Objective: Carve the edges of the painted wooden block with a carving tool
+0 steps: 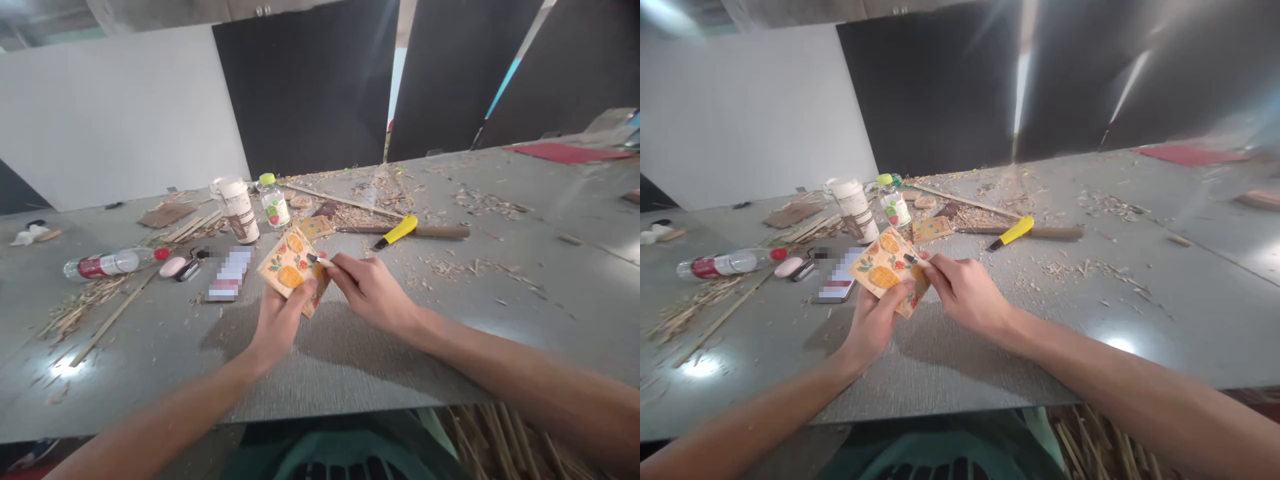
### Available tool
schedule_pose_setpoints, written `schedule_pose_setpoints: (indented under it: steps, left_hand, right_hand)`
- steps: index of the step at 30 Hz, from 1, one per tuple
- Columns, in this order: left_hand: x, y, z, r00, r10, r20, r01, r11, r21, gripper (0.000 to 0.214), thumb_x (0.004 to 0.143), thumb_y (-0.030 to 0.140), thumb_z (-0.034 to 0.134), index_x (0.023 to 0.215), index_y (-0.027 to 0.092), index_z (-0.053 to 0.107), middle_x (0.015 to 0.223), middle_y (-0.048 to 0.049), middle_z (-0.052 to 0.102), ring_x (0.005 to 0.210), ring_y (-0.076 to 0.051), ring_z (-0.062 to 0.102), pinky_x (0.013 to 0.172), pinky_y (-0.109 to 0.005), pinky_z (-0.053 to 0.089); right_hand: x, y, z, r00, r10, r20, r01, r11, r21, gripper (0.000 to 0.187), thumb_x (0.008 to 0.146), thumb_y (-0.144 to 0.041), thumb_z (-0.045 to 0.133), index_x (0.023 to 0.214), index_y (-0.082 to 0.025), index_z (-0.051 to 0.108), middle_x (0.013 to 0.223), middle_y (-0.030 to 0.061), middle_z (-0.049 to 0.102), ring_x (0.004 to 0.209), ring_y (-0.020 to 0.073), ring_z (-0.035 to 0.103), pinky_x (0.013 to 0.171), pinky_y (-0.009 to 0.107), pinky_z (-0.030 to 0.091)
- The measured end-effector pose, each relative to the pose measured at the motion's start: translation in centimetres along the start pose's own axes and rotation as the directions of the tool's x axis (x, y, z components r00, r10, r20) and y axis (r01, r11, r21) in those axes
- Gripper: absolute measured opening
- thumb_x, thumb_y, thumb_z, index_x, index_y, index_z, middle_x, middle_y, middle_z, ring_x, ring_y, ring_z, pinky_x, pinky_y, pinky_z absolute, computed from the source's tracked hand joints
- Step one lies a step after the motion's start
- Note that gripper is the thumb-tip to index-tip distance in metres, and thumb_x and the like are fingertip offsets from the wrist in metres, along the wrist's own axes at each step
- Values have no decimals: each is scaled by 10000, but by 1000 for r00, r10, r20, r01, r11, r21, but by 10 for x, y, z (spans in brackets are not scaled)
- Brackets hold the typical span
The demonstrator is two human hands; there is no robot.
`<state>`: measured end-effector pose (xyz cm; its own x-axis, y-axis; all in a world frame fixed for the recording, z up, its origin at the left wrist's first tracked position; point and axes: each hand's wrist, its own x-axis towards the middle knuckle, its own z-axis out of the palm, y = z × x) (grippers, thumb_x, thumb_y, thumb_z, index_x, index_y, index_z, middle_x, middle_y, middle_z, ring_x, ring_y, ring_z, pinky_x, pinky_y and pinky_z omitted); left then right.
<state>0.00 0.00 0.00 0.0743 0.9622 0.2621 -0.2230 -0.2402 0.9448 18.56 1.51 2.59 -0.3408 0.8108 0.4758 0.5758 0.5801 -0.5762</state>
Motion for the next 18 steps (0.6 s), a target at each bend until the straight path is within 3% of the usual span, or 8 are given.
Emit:
schedule_pose_setpoints:
  steps: [4, 6, 9, 13, 16, 18]
  left_hand:
    - [-3, 4, -2, 999, -31, -33, 32, 998, 51, 236, 925, 336, 787, 1143, 245, 793, 1168, -65, 812, 1122, -273, 738, 1006, -371, 572]
    - [-4, 5, -4, 999, -33, -35, 37, 994, 106, 179, 924, 337, 781, 1068, 231, 795, 1059, -60, 816, 1053, -270, 747, 965, -364, 575]
    - [-5, 5, -6, 999, -16, -48, 25, 981, 192, 187, 927, 347, 772, 1073, 232, 791, 1056, -57, 819, 1023, -268, 748, 917, -349, 575]
    - [-6, 6, -3, 997, 30, -68, -9, 954, 300, 226, 926, 315, 764, 1140, 242, 783, 1167, -60, 811, 1106, -279, 731, 943, -354, 570]
    - [-6, 8, -1, 995, 83, -55, -59, 935, 350, 261, 948, 288, 735, 1207, 258, 764, 1287, -57, 784, 1241, -278, 690, 1091, -380, 516]
    - [-5, 9, 0, 993, 108, -45, -83, 922, 378, 236, 965, 294, 713, 1194, 260, 757, 1264, -55, 790, 1233, -272, 692, 1119, -387, 498]
  right_hand:
    - [-4, 1, -1, 999, 33, -19, -36, 978, -208, 306, 1092, -434, 407, 868, -245, 493, 633, -15, 470, 526, 134, 269, 558, 336, 169]
    - [-4, 2, -2, 999, 35, -6, -36, 972, -233, 303, 1087, -441, 412, 873, -244, 497, 632, -16, 461, 528, 134, 234, 562, 343, 151]
    - [-3, 0, -2, 997, 56, 46, -51, 993, -103, 311, 1092, -417, 418, 837, -245, 461, 637, -18, 461, 550, 133, 296, 574, 336, 207]
    - [-2, -8, 3, 984, 132, 119, -155, 964, 215, 383, 1102, -408, 439, 758, -242, 459, 642, -26, 467, 588, 128, 390, 579, 311, 290]
    - [-4, -16, 6, 951, 205, 234, -300, 798, 523, 400, 1095, -473, 469, 770, -240, 488, 618, -59, 389, 539, 111, 324, 514, 294, 252]
    - [-5, -21, 6, 889, 249, 383, -455, 553, 698, 366, 1083, -489, 498, 813, -243, 487, 616, -91, 308, 511, 99, 211, 473, 283, 181]
